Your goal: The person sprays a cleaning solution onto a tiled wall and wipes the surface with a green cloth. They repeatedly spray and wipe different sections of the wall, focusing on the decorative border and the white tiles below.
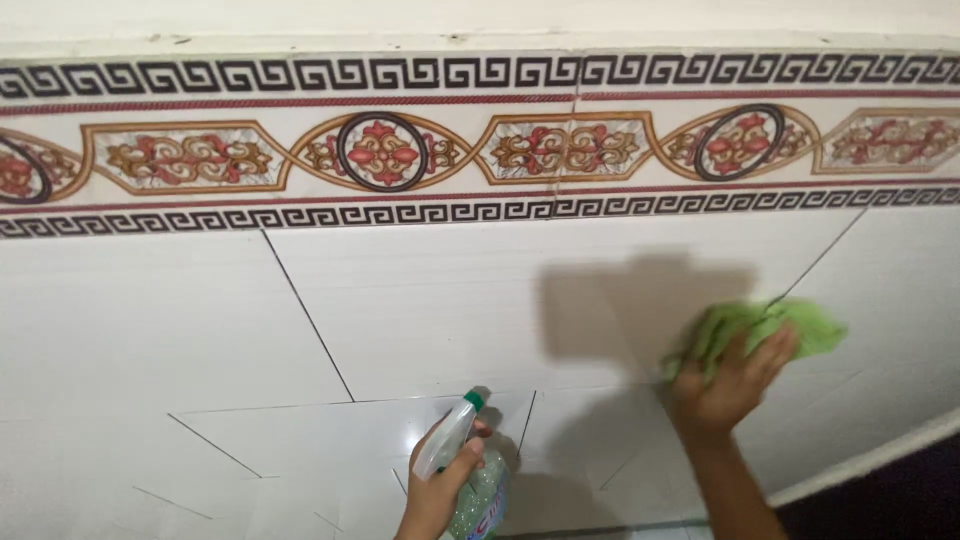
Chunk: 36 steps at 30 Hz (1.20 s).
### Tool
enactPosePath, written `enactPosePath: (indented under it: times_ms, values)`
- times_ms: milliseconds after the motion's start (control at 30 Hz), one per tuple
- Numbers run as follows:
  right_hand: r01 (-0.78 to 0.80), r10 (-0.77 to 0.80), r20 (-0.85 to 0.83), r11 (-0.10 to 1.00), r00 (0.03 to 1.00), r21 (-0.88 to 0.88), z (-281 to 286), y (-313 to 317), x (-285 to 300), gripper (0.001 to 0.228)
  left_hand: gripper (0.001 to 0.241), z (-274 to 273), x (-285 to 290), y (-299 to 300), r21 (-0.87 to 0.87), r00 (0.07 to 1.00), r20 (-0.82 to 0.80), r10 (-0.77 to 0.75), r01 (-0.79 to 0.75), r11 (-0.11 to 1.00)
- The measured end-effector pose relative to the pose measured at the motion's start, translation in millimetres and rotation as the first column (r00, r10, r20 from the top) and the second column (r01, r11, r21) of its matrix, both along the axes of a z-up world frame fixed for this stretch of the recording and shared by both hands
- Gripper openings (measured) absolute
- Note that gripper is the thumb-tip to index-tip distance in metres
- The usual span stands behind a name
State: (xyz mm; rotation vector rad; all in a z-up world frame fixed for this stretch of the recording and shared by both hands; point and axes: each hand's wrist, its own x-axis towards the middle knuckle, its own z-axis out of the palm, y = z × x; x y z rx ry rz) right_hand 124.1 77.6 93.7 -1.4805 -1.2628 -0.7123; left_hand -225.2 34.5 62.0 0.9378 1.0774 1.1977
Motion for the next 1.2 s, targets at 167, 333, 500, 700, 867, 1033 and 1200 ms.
enactPosePath:
  times_ms: [167, 333, 500, 700, 867, 1033, 1200]
  values:
    - [-0.144, 0.078, 0.286, 0.966, 0.955, 0.217, 150.3, 10.8, -24.3, 0.064, 0.049, -14.6, 6.2, 12.1, 0.102, 0.999, 0.026, 0.039, -0.041, 0.994]
    - [-0.006, -0.107, 0.437, 0.969, 0.893, 0.249, 221.0, 30.2, -106.2, 0.04, 0.043, -38.1, -10.2, 7.8, 0.29, 0.999, -0.034, 0.038, -0.026, 0.957]
    - [-0.141, 0.022, 0.502, 0.969, 0.865, 0.201, 250.6, 31.6, -215.1, 0.047, 0.05, -35.6, -34.1, 6.5, 0.226, 0.998, -0.021, 0.061, -0.054, 0.972]
    - [-0.18, 0.091, 0.647, 0.981, 0.757, 0.073, 251.4, 41.4, -292.0, 0.053, 0.049, -34.1, -94.2, 5.1, 0.287, 0.997, -0.036, 0.075, -0.061, 0.956]
    - [-0.134, 0.074, 0.55, 0.988, 0.832, 0.07, 249.8, 44.2, -242.1, 0.05, 0.037, -24.4, -167.3, 1.2, 0.246, 0.996, -0.091, -0.016, 0.038, 0.969]
    - [-0.177, 0.031, 0.344, 0.898, 0.939, 0.402, 234.1, 23.0, -152.3, 0.022, 0.032, -17.4, -231.9, -6.8, 0.213, 0.992, -0.076, -0.106, 0.119, 0.97]
    - [-0.179, 0.219, -0.076, 0.917, 0.973, 0.356, 204.2, 30.7, -256.9, 0.061, 0.035, -24.1, -258.4, -4.0, 0.183, 0.989, -0.08, -0.127, 0.14, 0.973]
